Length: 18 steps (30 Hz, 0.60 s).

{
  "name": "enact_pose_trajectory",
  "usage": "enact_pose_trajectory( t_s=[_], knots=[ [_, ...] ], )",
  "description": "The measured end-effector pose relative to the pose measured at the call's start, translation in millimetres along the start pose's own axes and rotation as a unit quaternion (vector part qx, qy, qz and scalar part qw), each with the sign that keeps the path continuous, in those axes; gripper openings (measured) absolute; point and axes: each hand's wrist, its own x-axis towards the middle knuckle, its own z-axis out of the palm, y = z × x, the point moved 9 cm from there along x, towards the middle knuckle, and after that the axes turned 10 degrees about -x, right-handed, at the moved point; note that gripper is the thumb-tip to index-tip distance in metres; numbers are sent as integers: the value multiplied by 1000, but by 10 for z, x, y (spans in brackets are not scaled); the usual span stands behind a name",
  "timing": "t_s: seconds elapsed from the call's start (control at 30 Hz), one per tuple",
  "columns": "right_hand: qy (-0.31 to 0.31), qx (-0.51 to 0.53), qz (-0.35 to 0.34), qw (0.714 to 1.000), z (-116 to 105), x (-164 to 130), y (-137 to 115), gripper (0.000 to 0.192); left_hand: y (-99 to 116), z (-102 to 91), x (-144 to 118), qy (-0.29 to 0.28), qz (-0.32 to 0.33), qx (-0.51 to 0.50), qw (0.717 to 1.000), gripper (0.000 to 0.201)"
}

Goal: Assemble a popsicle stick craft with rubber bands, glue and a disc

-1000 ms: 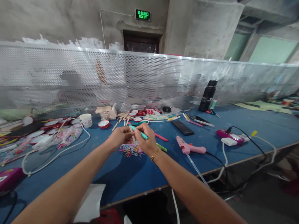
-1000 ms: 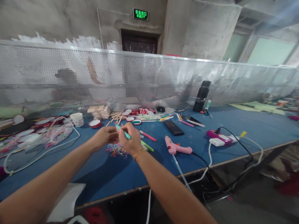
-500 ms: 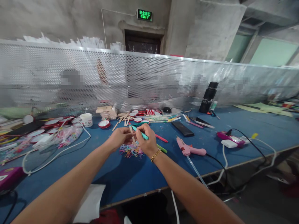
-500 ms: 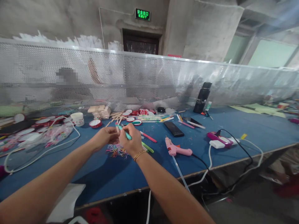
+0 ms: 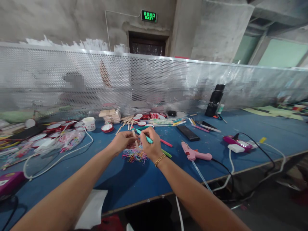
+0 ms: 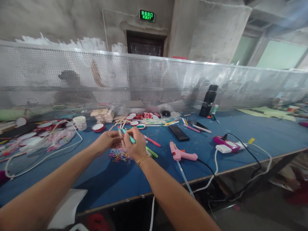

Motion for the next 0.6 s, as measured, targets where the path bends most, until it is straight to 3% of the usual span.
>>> enact_pose_trajectory(
  t_s=[0.33,0.47,0.6],
  knots=[
    [11,1,-32,999,-41,9,-70,14,-41,68,5,-22,-4,-3,1000,44],
    [14,47,-4,999,-54,7,-12,13,-39,18,29,-5,10,24,1000,44],
    [18,42,-31,998,-79,26,-36,22,-27,-45,51,22,22,57,998,42]
  ],
)
